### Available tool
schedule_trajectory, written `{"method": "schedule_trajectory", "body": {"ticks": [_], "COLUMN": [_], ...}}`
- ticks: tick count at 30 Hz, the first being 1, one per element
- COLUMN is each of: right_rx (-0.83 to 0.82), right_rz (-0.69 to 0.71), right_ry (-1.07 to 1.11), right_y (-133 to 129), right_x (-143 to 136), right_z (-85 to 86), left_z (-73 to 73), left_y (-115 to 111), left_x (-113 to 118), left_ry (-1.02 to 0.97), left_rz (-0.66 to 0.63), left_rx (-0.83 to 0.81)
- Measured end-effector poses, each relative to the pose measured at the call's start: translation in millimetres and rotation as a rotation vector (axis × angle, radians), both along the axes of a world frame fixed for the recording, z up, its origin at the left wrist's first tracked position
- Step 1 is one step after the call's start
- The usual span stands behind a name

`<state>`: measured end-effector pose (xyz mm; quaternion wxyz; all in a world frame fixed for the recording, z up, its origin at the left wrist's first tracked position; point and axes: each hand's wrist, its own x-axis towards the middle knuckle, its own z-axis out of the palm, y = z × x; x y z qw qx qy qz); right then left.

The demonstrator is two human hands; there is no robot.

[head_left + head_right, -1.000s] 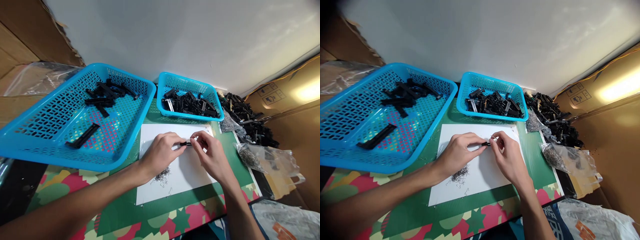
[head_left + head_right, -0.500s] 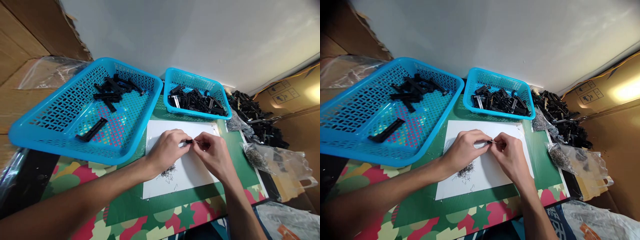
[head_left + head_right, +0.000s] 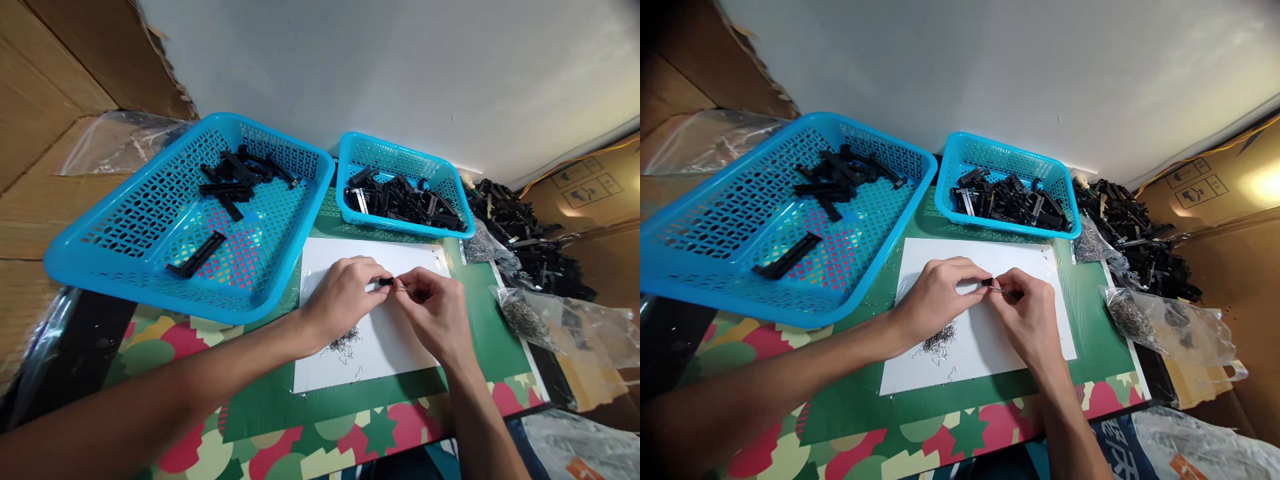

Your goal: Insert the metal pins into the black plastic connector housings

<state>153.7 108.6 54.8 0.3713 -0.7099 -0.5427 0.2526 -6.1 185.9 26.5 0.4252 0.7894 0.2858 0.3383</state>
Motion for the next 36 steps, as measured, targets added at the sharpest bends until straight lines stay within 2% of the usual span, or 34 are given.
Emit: {"method": "schedule_trajectory", "body": {"ticks": [7,12,20,23,27,29,33,36], "right_rx": [-0.024,-0.072,-0.181,-0.113,0.059,0.147,0.221,0.244], "right_rz": [0.041,0.134,0.146,0.115,0.138,0.107,-0.087,-0.161], "right_ry": [0.03,0.017,-0.096,-0.144,-0.181,-0.168,0.051,0.189], "right_y": [6.3,11.4,-0.6,-4.9,-4.0,-1.6,4.6,8.9], "right_x": [5.5,12.3,26.1,32.5,36.4,33.7,19.9,10.0], "right_z": [3.7,8.9,16.3,16.8,17.6,17.5,12.3,5.0], "left_z": [-1.9,-3.8,-2.8,-1.7,-1.5,-2.1,-3.3,-3.4], "left_y": [0.3,2.0,0.9,0.5,0.0,-0.2,-0.3,-0.1], "left_x": [-1.1,-2.3,0.4,0.2,-0.5,-0.6,-0.9,-1.0], "left_ry": [0.022,0.043,0.028,0.031,0.036,0.035,0.03,0.038], "left_rz": [-0.02,-0.035,0.013,0.015,0.008,0.011,0.014,0.01], "left_rx": [0.024,0.088,0.071,0.074,0.079,0.08,0.098,0.106]}}
